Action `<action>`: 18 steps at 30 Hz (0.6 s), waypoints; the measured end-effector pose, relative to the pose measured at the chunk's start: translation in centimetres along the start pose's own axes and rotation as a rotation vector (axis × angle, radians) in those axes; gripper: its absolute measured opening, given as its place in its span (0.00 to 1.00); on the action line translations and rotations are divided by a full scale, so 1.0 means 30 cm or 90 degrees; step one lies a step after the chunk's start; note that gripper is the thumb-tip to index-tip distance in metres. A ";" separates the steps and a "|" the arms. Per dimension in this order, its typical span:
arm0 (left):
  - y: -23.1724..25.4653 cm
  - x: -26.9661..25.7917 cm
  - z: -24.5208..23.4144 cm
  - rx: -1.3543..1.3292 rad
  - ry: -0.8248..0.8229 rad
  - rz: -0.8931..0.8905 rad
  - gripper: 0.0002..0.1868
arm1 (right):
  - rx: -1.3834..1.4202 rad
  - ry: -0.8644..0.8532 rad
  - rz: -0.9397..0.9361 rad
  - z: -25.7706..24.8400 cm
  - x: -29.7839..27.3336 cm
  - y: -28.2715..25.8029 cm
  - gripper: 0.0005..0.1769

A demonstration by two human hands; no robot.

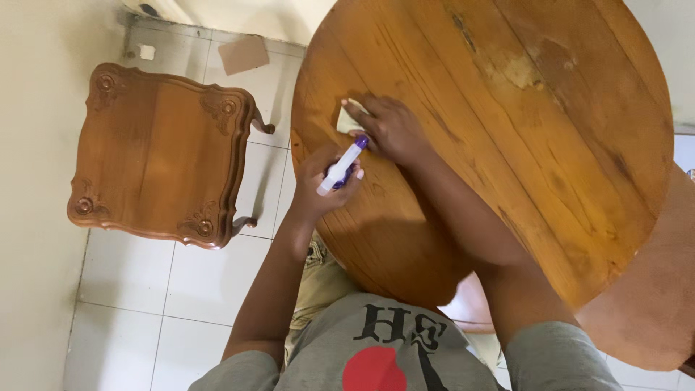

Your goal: The person sprays a cleaning solution onto a round wooden table and wipes it with a cloth. They then move to a wooden chair and repeat the process, spraying and wiping the backrest and seat.

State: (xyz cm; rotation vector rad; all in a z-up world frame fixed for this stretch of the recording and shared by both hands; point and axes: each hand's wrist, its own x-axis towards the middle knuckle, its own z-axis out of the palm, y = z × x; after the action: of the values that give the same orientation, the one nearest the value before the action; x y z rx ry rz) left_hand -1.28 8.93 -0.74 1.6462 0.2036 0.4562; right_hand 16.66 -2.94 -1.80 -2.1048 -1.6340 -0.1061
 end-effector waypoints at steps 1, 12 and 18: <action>0.000 0.004 -0.004 -0.006 0.004 0.003 0.10 | 0.002 -0.007 0.012 0.018 0.032 0.019 0.30; 0.015 0.070 -0.034 0.093 0.023 0.073 0.10 | -0.045 0.059 0.044 0.149 0.263 0.185 0.28; 0.007 0.069 -0.038 0.092 0.015 0.076 0.11 | -0.095 0.068 0.150 0.218 0.318 0.244 0.27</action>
State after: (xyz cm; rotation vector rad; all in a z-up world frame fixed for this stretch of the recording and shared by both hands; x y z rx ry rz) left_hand 0.08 10.75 -0.09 1.8011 0.1601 0.5624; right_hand 24.79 6.95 -6.66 -2.3436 -1.3436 -0.2655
